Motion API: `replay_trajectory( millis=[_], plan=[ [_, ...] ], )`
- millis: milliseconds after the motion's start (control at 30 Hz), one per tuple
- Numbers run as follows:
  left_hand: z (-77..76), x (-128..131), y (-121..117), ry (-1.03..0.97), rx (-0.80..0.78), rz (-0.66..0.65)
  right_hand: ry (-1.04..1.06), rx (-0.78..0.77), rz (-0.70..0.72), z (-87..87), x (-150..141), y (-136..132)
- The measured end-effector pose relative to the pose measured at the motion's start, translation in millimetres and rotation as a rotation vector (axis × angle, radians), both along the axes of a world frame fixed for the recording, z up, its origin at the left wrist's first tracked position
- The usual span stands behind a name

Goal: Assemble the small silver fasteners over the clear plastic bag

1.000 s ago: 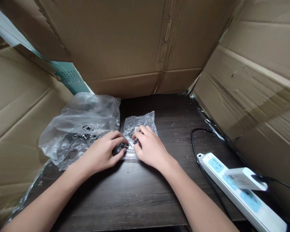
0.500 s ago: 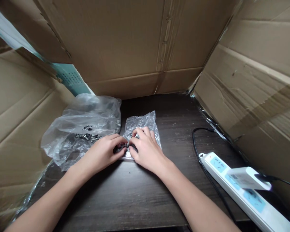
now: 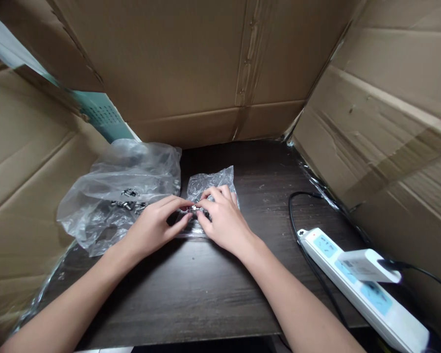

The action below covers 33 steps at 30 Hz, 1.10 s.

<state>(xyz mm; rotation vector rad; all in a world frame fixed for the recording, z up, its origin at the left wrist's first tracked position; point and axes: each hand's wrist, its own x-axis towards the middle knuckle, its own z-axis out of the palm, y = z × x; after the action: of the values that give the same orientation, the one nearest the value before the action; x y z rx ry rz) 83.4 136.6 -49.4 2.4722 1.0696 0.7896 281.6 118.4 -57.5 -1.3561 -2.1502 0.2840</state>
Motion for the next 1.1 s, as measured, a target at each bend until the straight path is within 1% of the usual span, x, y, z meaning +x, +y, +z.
replay_trajectory(
  millis=[167, 300, 467, 633, 767, 933, 1100],
  plan=[
    [-3.3, 0, 0, 0.002, -0.016, 0.040, -0.062, 0.043, -0.063, 3.1, 13, 6],
    [-3.5, 2, -2, 0.086, -0.016, 0.070, -0.165, 0.044, -0.139, 2.6, 29, 13],
    [-5.7, 7, -3, 0.161, 0.025, 0.120, -0.244, 0.004, -0.142, 1.0, 34, 15],
    [-7.3, 11, -2, 0.173, 0.039, 0.176, -0.184, 0.036, -0.150, 2.5, 26, 14],
    [-7.2, 10, -2, 0.183, 0.027, 0.178, -0.117, 0.017, -0.113, 0.3, 9, 15],
    [-8.0, 9, -3, 0.187, 0.027, 0.177, -0.149, -0.012, -0.170, -4.7, -11, 18],
    [-8.8, 9, -2, 0.175, 0.028, 0.185, -0.163, -0.007, -0.182, -5.3, -17, 19]
  ],
)
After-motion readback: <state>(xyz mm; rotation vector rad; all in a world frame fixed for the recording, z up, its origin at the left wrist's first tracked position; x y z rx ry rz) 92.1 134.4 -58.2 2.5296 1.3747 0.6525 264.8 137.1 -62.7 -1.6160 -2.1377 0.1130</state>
